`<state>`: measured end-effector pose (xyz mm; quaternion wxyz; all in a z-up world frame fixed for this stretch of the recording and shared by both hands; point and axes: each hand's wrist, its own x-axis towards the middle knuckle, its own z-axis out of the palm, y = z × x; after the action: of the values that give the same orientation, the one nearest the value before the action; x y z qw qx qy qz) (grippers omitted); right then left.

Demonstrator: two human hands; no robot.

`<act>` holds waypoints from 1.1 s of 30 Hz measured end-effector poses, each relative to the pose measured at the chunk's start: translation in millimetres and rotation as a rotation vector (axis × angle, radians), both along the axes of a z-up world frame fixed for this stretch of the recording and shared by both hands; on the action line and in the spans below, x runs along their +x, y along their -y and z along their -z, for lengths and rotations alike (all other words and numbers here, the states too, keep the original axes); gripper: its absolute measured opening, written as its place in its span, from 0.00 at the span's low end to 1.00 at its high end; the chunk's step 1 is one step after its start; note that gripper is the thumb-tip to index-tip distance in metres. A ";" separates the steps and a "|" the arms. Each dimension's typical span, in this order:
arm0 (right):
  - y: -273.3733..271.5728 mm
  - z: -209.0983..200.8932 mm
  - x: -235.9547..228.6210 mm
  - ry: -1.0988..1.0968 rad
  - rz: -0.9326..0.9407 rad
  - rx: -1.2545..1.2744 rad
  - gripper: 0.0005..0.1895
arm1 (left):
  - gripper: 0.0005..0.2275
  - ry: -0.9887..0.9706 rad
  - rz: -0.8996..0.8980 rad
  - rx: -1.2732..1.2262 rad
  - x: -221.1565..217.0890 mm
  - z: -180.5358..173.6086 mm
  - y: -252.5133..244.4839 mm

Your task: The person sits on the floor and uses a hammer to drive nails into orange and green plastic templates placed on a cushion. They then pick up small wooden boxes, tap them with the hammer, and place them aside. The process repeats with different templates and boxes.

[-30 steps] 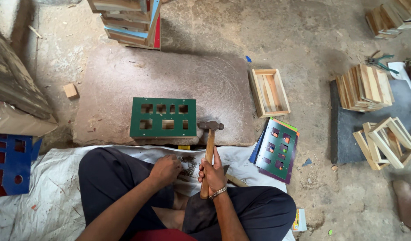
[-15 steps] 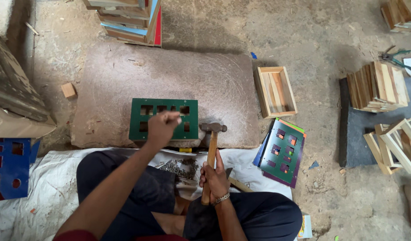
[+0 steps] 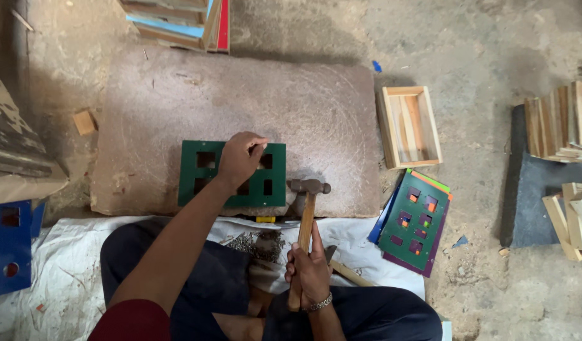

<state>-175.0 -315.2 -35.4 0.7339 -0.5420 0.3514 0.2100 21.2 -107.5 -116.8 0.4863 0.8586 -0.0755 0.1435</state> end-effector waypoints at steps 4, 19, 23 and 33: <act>-2.3 3.3 7.3 0.006 0.015 -0.014 0.44 | 0.04 -0.010 0.032 0.060 5.4 -8.3 1.3; -5.1 15.9 -5.4 0.511 -0.296 -0.735 0.36 | 0.04 0.050 0.033 0.023 3.6 -12.1 -6.0; -8.2 4.7 13.7 0.945 -0.420 -0.995 0.31 | 0.13 -0.119 0.024 -0.093 -2.4 -17.9 -5.6; -29.6 2.4 68.7 0.769 -0.577 -1.106 0.32 | 0.23 -0.274 0.001 -0.202 -1.9 -29.0 -6.6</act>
<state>-106.4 -285.6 -37.8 0.3400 -0.9397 -0.0332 -0.0185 19.2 -100.9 -87.8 0.5760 0.8168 0.0057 0.0318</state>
